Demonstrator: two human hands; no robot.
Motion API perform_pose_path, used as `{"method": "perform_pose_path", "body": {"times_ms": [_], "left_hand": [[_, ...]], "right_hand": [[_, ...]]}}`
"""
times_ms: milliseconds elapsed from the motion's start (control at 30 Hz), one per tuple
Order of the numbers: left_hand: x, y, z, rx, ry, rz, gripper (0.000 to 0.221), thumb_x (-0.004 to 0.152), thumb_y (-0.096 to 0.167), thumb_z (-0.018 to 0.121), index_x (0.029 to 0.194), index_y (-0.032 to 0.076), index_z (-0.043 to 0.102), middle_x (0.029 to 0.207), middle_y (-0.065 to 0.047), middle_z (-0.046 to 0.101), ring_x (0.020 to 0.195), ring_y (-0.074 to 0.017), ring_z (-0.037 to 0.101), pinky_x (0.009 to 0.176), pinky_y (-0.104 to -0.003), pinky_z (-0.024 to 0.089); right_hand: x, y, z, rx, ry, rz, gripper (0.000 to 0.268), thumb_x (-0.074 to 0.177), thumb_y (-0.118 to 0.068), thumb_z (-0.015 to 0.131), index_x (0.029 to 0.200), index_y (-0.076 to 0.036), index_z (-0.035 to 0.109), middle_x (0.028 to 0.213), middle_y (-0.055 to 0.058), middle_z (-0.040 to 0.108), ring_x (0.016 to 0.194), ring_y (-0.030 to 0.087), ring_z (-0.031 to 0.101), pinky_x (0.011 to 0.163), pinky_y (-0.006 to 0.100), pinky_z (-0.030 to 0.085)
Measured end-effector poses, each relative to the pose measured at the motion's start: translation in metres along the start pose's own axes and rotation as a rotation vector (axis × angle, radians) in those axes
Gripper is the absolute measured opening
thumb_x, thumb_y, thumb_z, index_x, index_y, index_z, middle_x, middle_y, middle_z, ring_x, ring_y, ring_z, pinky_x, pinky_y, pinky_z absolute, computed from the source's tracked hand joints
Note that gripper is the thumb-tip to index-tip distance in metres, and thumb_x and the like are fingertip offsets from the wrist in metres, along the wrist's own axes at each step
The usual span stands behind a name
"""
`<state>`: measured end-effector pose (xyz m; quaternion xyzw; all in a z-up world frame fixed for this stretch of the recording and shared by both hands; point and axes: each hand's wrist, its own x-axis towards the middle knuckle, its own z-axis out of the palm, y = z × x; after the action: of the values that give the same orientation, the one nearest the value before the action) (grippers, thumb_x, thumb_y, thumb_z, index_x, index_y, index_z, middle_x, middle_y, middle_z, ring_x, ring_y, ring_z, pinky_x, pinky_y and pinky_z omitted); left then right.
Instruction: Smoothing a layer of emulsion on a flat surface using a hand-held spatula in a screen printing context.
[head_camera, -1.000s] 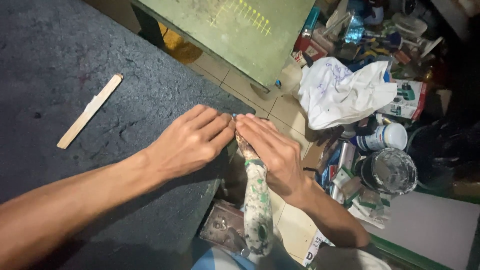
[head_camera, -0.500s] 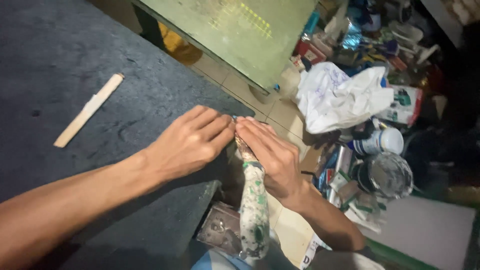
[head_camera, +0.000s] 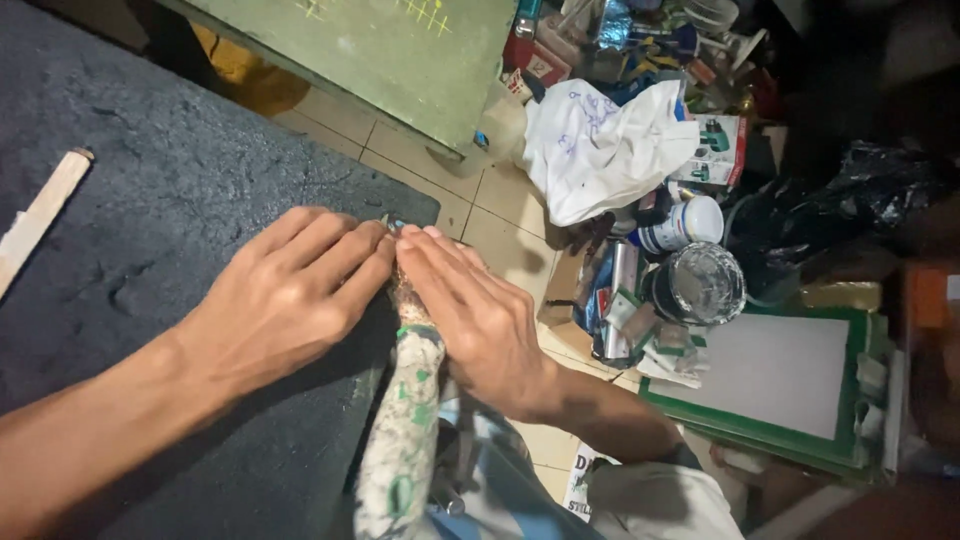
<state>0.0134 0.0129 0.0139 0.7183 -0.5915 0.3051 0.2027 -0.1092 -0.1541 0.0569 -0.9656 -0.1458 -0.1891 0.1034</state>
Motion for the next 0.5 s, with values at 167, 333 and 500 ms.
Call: {"method": "perform_pose_path", "body": {"times_ms": [167, 333, 500], "left_hand": [[-0.005, 0.002, -0.004, -0.017, -0.016, 0.015, 0.009, 0.103, 0.005, 0.060, 0.104, 0.002, 0.068, 0.105, -0.012, 0.070, 0.089, -0.0236, 0.064, 0.080, -0.035, 0.053], [-0.007, -0.002, 0.002, 0.002, -0.040, -0.004, 0.007, 0.099, 0.006, 0.066, 0.105, 0.005, 0.069, 0.107, -0.010, 0.072, 0.092, -0.0226, 0.066, 0.081, -0.033, 0.054], [-0.009, -0.001, -0.002, 0.015, -0.061, 0.012, 0.011, 0.099, 0.009, 0.066, 0.109, 0.005, 0.069, 0.110, -0.010, 0.073, 0.095, -0.0224, 0.068, 0.084, -0.033, 0.055]], "right_hand": [[0.000, -0.013, 0.000, -0.075, 0.016, -0.011, 0.025, 0.101, 0.014, 0.056, 0.124, 0.011, 0.066, 0.125, 0.027, 0.071, 0.115, 0.038, 0.074, 0.099, 0.044, 0.064], [0.008, -0.014, 0.003, -0.178, 0.020, -0.023, 0.027, 0.102, 0.016, 0.050, 0.123, 0.012, 0.066, 0.125, 0.025, 0.072, 0.114, 0.036, 0.075, 0.101, 0.041, 0.062], [-0.002, -0.031, 0.004, -0.223, -0.028, 0.087, 0.026, 0.103, 0.012, 0.061, 0.128, 0.009, 0.063, 0.132, 0.026, 0.068, 0.121, 0.040, 0.072, 0.096, 0.049, 0.064]]}}
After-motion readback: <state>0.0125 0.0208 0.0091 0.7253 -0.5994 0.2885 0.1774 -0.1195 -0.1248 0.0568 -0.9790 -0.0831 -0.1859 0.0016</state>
